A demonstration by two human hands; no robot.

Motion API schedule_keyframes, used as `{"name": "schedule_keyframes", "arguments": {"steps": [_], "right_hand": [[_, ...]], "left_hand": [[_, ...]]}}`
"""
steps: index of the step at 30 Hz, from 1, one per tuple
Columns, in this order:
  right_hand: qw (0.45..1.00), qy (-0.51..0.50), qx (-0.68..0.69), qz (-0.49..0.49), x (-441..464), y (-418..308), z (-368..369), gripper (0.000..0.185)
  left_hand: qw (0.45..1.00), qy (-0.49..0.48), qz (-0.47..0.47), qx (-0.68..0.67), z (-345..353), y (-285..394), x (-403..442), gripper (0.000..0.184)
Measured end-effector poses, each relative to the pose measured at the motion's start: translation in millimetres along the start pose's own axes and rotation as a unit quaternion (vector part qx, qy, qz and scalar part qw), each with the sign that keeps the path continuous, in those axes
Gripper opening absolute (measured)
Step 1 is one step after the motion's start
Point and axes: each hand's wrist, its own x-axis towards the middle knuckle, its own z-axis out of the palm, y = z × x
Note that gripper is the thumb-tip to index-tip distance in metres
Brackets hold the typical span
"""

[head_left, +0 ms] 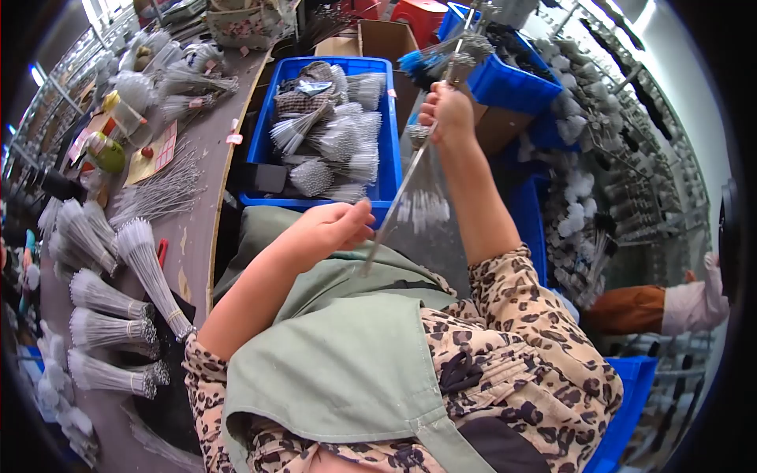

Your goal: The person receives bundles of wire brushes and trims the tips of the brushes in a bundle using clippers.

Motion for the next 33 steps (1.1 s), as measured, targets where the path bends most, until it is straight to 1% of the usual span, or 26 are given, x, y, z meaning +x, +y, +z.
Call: {"name": "schedule_keyframes", "arguments": {"steps": [1,3,4,5,6,7,9,11,12,15,16,17,18,19,20,21,22,23,24,25,26,27,28,30,31,33], "right_hand": [[0.997,0.028,-0.070,-0.010,2.8,13.7,11.6,0.016],[1.000,-0.007,0.008,0.016,24.6,45.0,5.8,0.016],[0.999,0.022,-0.044,0.005,22.1,51.8,19.9,0.016],[0.994,0.051,-0.095,-0.005,16.3,58.5,32.1,0.017],[0.996,0.037,-0.076,0.002,16.0,64.0,34.4,0.015],[0.994,0.038,-0.098,-0.010,14.3,69.1,39.3,0.014],[0.999,0.009,-0.050,0.011,16.3,78.9,40.2,0.014],[0.989,0.057,-0.134,-0.027,14.8,88.6,53.0,0.015],[0.980,0.080,-0.176,-0.046,12.0,92.1,60.8,0.016],[0.981,0.048,-0.179,-0.051,9.1,107.0,68.4,0.016],[0.982,0.035,-0.170,-0.070,19.9,121.8,64.1,0.013],[0.976,0.022,-0.197,-0.086,31.9,125.8,54.6,0.018],[0.949,-0.011,-0.288,-0.131,37.0,117.9,30.4,0.023],[0.895,-0.140,-0.385,-0.177,34.6,141.6,44.9,0.029],[0.824,-0.214,-0.460,-0.253,38.8,134.1,28.1,0.034],[0.749,-0.271,-0.506,-0.331,39.3,126.2,15.8,0.040],[0.697,-0.340,-0.497,-0.389,52.3,119.0,7.2,0.046],[0.556,-0.179,-0.645,-0.494,37.2,107.8,23.0,0.039],[0.576,-0.161,-0.634,-0.490,29.1,101.0,28.8,0.038],[0.651,-0.194,-0.583,-0.446,12.9,108.9,43.5,0.038],[0.738,-0.216,-0.517,-0.376,-1.9,116.4,55.4,0.038],[0.803,-0.235,-0.456,-0.303,-24.1,120.2,65.5,0.037],[0.832,-0.259,-0.416,-0.259,-45.6,124.3,77.8,0.037],[0.864,-0.302,-0.359,-0.180,-76.0,137.2,107.1,0.037],[0.873,-0.331,-0.327,-0.147,-101.8,144.9,117.7,0.038],[0.885,-0.366,-0.274,-0.082,-136.3,145.6,128.7,0.038]], "left_hand": [[1.000,0.000,-0.022,0.021,2.1,-2.1,3.7,0.041],[0.996,-0.006,-0.057,0.072,2.4,2.8,16.0,0.041],[0.996,0.013,-0.036,0.086,1.3,7.5,18.8,0.040],[0.995,0.030,-0.039,0.085,-0.8,12.0,22.6,0.039],[0.995,0.048,-0.041,0.083,-3.4,16.8,27.9,0.037],[0.994,0.064,-0.043,0.080,-5.5,20.8,33.5,0.036],[0.992,0.106,-0.040,0.049,-11.7,25.1,47.0,0.031],[0.988,0.148,-0.047,0.008,-17.7,30.8,57.1,0.030],[0.980,0.188,-0.030,0.049,-18.1,31.9,58.2,0.029],[0.957,0.224,-0.065,0.172,-20.9,40.5,49.9,0.029],[0.955,0.252,-0.053,0.149,-19.7,40.4,46.4,0.022],[0.947,0.240,-0.036,0.210,-29.5,32.7,50.7,0.021],[0.934,0.231,-0.018,0.271,-37.9,24.3,53.6,0.021],[0.915,0.294,0.028,0.275,-40.0,11.0,28.4,0.023],[0.899,0.325,0.094,0.278,-21.1,11.6,27.8,0.026],[0.868,0.371,0.162,0.289,-10.9,8.8,24.5,0.029],[0.822,0.415,0.214,0.327,-7.5,7.1,14.4,0.031],[0.767,0.458,0.220,0.392,-6.8,7.0,3.6,0.034],[0.717,0.459,0.147,0.504,-4.3,-6.1,-15.1,0.027],[0.669,0.428,0.067,0.604,1.9,-5.6,-39.1,0.020],[0.622,0.367,-0.014,0.692,9.4,-0.7,-58.3,0.015],[0.571,0.279,-0.092,0.767,12.5,1.0,-66.0,0.011],[0.606,0.355,-0.094,0.706,8.7,-4.5,-74.3,0.013],[0.658,0.504,-0.057,0.557,-0.3,-15.3,-92.8,0.021],[0.699,0.542,-0.017,0.465,21.6,-18.6,-124.9,0.025],[0.712,0.556,0.006,0.427,32.0,-33.6,-150.3,0.031]]}}
